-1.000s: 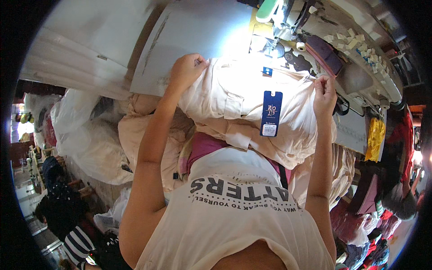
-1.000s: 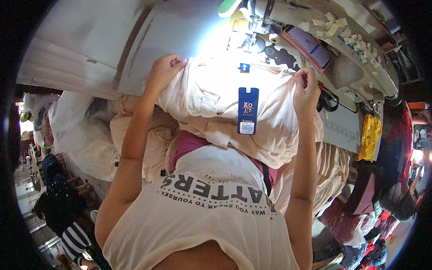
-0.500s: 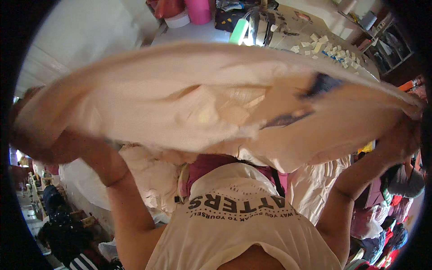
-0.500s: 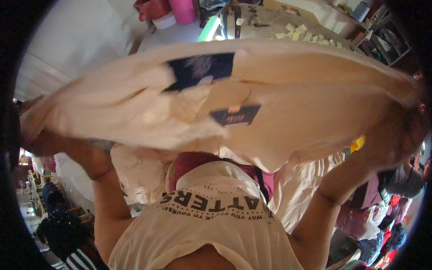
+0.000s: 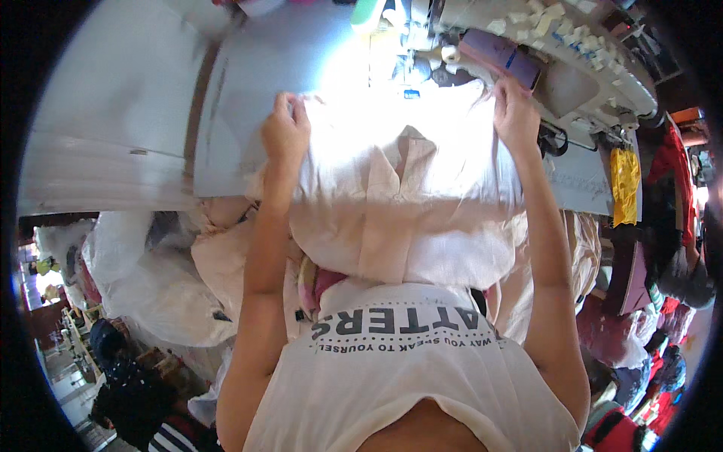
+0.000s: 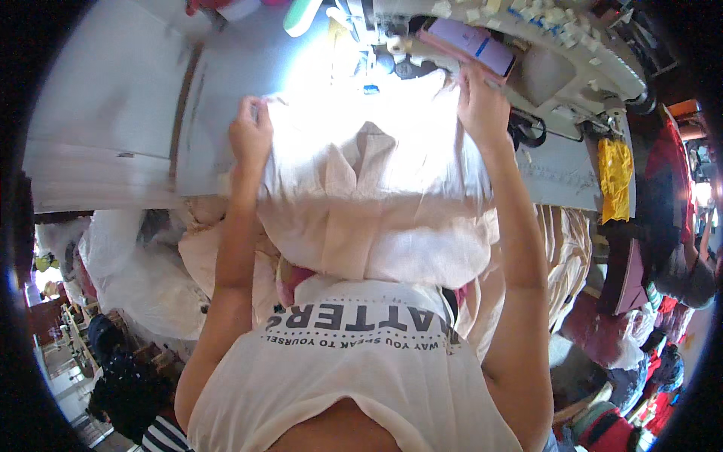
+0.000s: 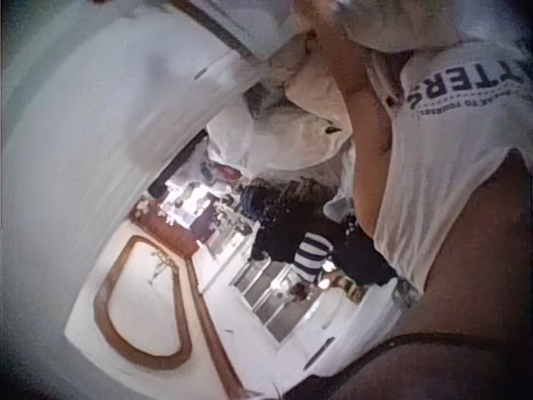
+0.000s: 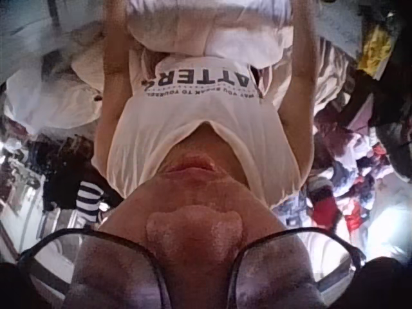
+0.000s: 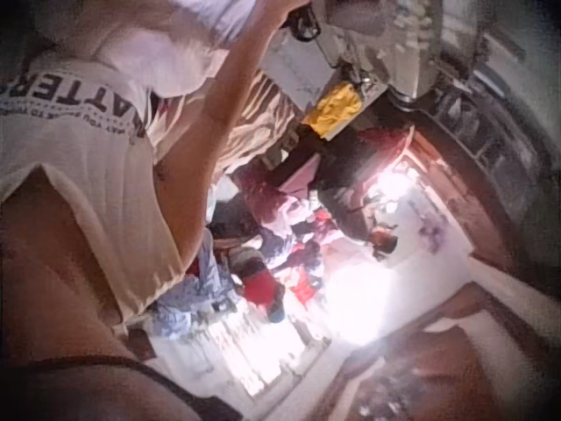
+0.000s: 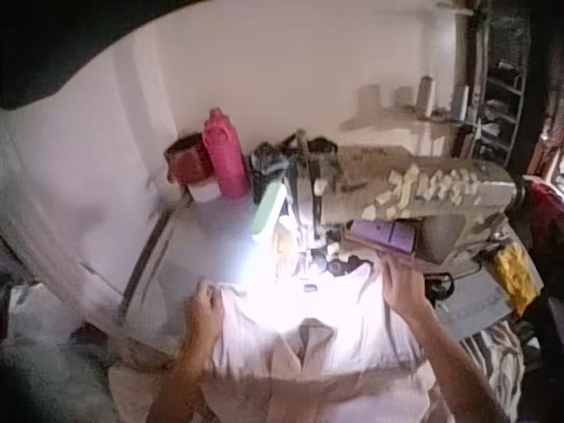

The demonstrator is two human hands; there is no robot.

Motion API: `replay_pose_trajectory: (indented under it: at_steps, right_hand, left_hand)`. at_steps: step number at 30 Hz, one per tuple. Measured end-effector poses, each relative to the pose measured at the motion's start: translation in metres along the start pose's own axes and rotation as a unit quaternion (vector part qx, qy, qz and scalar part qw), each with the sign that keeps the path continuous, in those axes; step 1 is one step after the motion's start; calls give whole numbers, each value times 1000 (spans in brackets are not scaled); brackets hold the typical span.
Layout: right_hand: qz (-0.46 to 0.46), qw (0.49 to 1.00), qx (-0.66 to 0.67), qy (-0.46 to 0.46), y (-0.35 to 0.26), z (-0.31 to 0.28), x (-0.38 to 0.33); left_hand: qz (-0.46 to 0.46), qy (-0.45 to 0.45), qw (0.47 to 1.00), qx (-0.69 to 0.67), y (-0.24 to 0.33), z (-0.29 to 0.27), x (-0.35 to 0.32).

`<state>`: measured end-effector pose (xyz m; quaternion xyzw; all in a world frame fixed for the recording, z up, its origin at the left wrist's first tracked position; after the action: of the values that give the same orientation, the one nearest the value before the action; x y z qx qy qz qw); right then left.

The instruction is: The person sews a button onto a light-colored shirt using a sewing machine.

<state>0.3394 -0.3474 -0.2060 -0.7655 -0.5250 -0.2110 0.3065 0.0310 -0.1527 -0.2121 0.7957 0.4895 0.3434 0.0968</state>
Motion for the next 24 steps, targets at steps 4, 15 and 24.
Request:
replay_pose_trajectory:
  at_steps: [4, 15, 24]
  right_hand:
    - [-31, 999, -27, -14, 14, 15, 5]
    - [-25, 998, -34, -46, 16, 23, 19]
    - [-31, 999, -19, -38, 18, 24, 19]
  left_hand:
    - [27, 47, 994, -90, 5, -3, 29]
    - [239, -116, 964, -15, 31, 12, 40]
    - [413, -417, 795, -153, 83, 2, -4]
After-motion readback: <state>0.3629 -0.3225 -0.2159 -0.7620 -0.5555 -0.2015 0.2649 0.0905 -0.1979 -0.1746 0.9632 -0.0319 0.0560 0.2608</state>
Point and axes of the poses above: each hand's wrist, its own x-axis towards the middle knuckle, its own z-axis out of the palm, y = z × x, the point moved 3 cm from there along x, towards the middle knuckle, and after that the axes turned 2 degrees about -z, right-handed, at the moved point
